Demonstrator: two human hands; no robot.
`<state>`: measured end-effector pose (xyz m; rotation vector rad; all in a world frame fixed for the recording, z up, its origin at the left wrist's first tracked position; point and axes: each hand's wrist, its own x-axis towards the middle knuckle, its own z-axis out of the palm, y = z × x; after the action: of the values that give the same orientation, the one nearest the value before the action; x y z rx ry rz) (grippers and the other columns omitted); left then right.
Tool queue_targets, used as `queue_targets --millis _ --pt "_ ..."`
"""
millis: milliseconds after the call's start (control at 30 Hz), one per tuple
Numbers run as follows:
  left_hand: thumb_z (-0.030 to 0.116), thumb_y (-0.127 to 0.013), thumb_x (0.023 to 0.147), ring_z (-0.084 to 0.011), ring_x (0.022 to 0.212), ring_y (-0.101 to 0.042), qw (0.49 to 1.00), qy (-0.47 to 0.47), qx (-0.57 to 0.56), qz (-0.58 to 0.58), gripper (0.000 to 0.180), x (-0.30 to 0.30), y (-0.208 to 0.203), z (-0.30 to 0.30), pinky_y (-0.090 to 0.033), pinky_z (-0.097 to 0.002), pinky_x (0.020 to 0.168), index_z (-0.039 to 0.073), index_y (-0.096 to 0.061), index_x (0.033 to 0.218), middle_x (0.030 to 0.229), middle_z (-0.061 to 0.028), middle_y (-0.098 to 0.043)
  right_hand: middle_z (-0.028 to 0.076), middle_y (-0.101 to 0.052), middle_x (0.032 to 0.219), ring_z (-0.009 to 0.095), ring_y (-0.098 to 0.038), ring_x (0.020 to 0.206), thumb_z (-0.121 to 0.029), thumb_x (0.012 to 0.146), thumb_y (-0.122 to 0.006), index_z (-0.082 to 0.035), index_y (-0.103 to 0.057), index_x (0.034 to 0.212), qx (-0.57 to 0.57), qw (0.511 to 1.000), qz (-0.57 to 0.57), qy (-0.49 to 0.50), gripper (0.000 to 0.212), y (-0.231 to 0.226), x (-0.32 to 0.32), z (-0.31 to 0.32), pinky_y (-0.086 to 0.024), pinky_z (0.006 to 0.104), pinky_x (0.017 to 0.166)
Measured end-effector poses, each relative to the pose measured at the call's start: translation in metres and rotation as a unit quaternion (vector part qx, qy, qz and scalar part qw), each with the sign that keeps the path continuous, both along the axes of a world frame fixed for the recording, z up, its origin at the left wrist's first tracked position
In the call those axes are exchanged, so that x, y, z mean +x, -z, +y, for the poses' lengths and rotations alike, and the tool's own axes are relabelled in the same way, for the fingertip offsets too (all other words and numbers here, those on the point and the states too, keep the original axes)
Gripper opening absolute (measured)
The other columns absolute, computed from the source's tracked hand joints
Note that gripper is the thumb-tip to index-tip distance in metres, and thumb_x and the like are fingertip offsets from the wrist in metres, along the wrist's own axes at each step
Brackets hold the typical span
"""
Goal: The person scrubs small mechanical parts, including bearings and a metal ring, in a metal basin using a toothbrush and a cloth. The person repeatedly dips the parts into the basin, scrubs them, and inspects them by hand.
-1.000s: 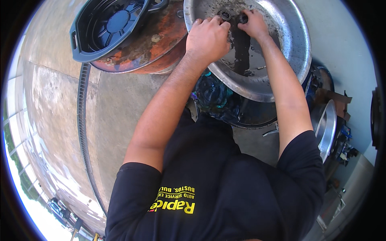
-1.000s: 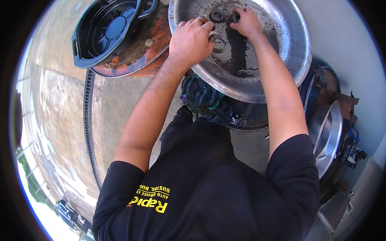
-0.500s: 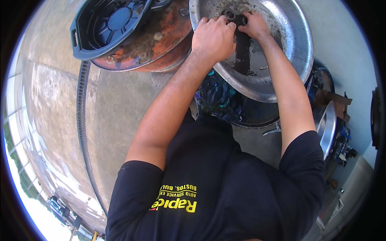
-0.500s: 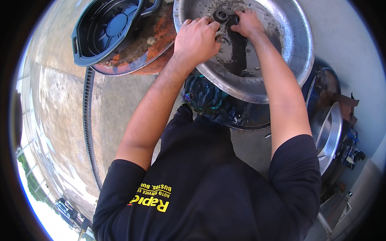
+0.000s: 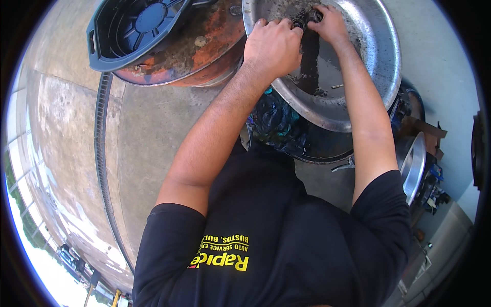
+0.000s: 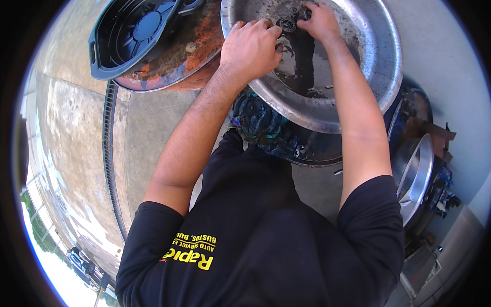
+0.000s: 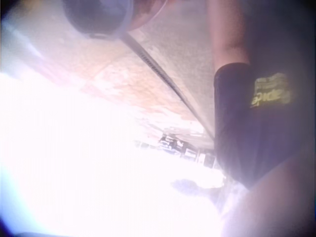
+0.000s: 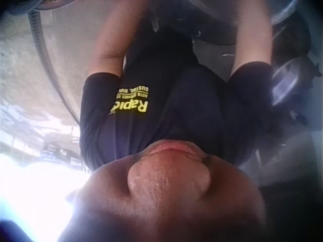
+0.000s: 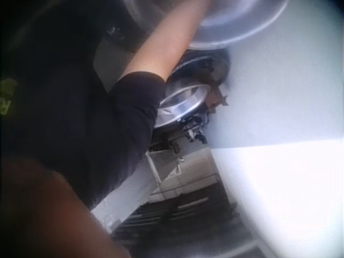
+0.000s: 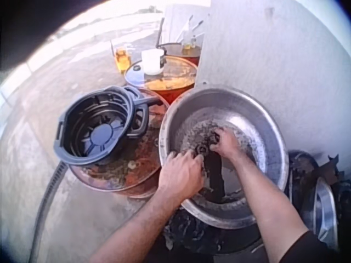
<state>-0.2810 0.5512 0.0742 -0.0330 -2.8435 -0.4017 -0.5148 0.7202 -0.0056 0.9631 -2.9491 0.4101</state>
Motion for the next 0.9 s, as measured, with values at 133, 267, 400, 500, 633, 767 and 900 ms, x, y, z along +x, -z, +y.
queue_targets --millis 133,267,400,500,633,767,900 --pt "0.028 -0.077 0.088 -0.0302 0.115 -0.075 1.0 0.003 -0.003 -0.005 0.038 -0.001 -0.001 0.002 -0.054 -0.0472 0.105 0.011 -0.078 0.122 0.117 -0.0107 -0.076 0.027 -0.057 0.157 0.045 -0.056 0.143 -0.027 0.075 -0.092 -0.012 -0.07 0.145 0.059 0.998 0.001 -0.004 0.075 0.003 -0.001 0.0 -0.048 0.0464 0.122" --pt "0.028 -0.077 0.087 -0.0302 0.114 -0.075 1.0 -0.001 0.002 -0.013 0.038 -0.001 -0.002 0.002 -0.054 -0.0474 0.105 0.011 -0.079 0.121 0.117 -0.0107 -0.076 0.026 -0.057 0.157 0.045 -0.056 0.142 -0.025 0.071 -0.094 -0.012 -0.07 0.145 0.043 0.995 -0.092 0.012 0.079 -0.005 -0.013 -0.003 -0.048 0.0485 0.122" --pt "0.028 -0.077 0.087 -0.0304 0.113 -0.075 1.0 -0.003 -0.003 -0.02 0.039 -0.001 -0.001 0.001 -0.054 -0.0474 0.104 0.012 -0.079 0.122 0.117 -0.0107 -0.077 0.027 -0.056 0.157 0.045 -0.054 0.145 -0.024 0.071 -0.095 -0.011 -0.071 0.143 0.0 1.0 0.019 -0.015 0.077 -0.009 -0.005 -0.005 -0.047 0.0493 0.122" --pt "0.029 -0.077 0.087 -0.0305 0.113 -0.076 1.0 0.008 0.002 -0.01 0.04 -0.004 0.0 0.003 -0.054 -0.0475 0.105 0.012 -0.079 0.123 0.117 -0.0109 -0.077 0.027 -0.056 0.156 0.045 -0.053 0.145 -0.024 0.072 -0.095 -0.01 -0.072 0.14 0.058 0.994 -0.016 -0.088 0.073 0.011 -0.014 0.013 -0.048 0.0497 0.122" --pt "0.033 -0.079 0.091 -0.0292 0.114 -0.076 1.0 0.013 -0.003 -0.025 0.035 -0.001 -0.004 0.001 -0.053 -0.0479 0.105 0.011 -0.079 0.118 0.117 -0.0108 -0.077 0.026 -0.053 0.159 0.046 -0.051 0.147 -0.026 0.073 -0.095 -0.01 -0.072 0.139 0.028 0.999 0.024 -0.004 0.072 -0.032 0.003 -0.009 -0.045 0.0495 0.124" --pt "0.03 -0.077 0.088 -0.0307 0.113 -0.076 1.0 0.001 -0.006 -0.011 0.038 -0.001 -0.001 0.001 -0.054 -0.0478 0.104 0.012 -0.079 0.122 0.116 -0.0112 -0.077 0.026 -0.052 0.161 0.045 -0.049 0.149 -0.028 0.073 -0.096 -0.009 -0.073 0.138 0.075 0.995 0.058 -0.031 0.072 -0.008 0.009 -0.001 -0.043 0.0498 0.126" --pt "0.029 -0.077 0.087 -0.0304 0.112 -0.076 1.0 0.017 -0.003 -0.025 0.037 -0.003 -0.006 0.002 -0.054 -0.048 0.104 0.012 -0.079 0.12 0.115 -0.0111 -0.077 0.023 -0.052 0.161 0.044 -0.05 0.149 -0.027 0.075 -0.094 -0.011 -0.071 0.141 0.066 0.994 0.051 -0.07 0.072 0.016 -0.012 0.022 -0.044 0.0503 0.125"
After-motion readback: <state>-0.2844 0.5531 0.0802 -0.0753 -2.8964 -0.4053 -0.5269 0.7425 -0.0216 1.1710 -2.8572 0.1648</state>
